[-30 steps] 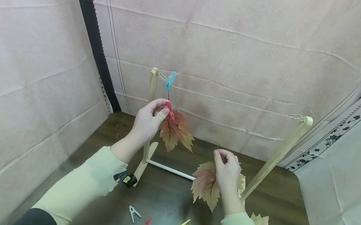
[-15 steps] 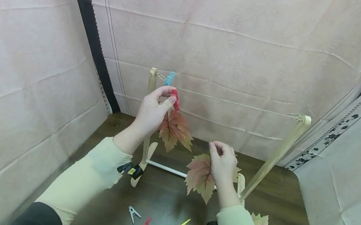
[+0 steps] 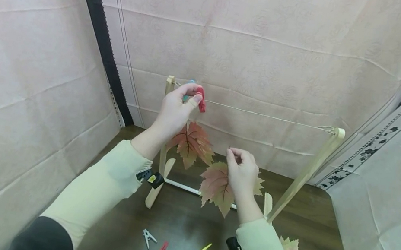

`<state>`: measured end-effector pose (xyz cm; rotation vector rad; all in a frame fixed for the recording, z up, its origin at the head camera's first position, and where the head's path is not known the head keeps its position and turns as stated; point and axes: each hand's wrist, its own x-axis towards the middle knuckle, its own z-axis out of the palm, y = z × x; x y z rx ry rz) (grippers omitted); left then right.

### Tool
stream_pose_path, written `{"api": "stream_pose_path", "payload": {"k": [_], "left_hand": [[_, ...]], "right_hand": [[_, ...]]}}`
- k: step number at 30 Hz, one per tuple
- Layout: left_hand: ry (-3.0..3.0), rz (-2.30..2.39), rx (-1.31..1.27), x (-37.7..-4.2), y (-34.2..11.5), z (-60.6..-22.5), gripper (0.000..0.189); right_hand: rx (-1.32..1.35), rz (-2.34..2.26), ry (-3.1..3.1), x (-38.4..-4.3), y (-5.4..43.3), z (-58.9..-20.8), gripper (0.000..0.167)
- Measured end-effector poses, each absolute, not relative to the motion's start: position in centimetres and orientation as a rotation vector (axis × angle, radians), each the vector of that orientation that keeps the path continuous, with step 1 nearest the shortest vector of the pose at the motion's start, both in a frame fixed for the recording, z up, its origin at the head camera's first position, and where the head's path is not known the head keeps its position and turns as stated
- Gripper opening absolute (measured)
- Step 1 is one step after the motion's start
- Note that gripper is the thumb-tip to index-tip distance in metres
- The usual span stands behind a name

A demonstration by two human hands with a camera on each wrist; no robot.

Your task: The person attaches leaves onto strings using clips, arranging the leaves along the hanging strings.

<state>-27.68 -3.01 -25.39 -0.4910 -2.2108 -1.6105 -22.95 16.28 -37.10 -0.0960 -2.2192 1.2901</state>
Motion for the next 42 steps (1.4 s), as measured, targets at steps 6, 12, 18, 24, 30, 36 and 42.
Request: {"api": "stream_pose_path", "payload": {"k": [6, 12, 18, 24, 30, 36, 42], "left_hand": [[-2.290, -1.474, -0.480, -28.3, -2.6, -23.3, 0.022], [-2.343, -1.378, -0.464, -28.7, -2.4, -22.6, 0.023], [-2.379, -1.382, -0.443, -29.3, -2.0, -22.7, 0.024], [-2.413, -1.343, -0.426, -29.5, -2.0, -22.6, 0.025], [-2.441, -1.357, -0.425, -29.7, -1.9, -22.6, 0.025], [-2.470, -1.253, -0.431, -29.7, -1.6, -22.7, 0.026], [-2.466, -1.205, -0.469, -29.9, -1.2, -23.0, 0.024]], "right_hand": [[-0.036, 1.277, -2.222, -23.4, 14.9, -35.8, 0.022], [-0.012, 1.215, -2.281, -23.9, 13.8, -34.7, 0.020], [0.012, 1.308, -2.297, -24.0, 12.1, -33.0, 0.020], [0.021, 1.357, -2.327, -25.0, 10.6, -32.0, 0.019], [-0.021, 1.286, -2.382, -26.3, 10.1, -31.5, 0.021], [-0.033, 1.315, -2.363, -27.2, 10.3, -31.2, 0.020], [-0.044, 1.405, -2.335, -27.8, 10.2, -31.3, 0.022]]}}
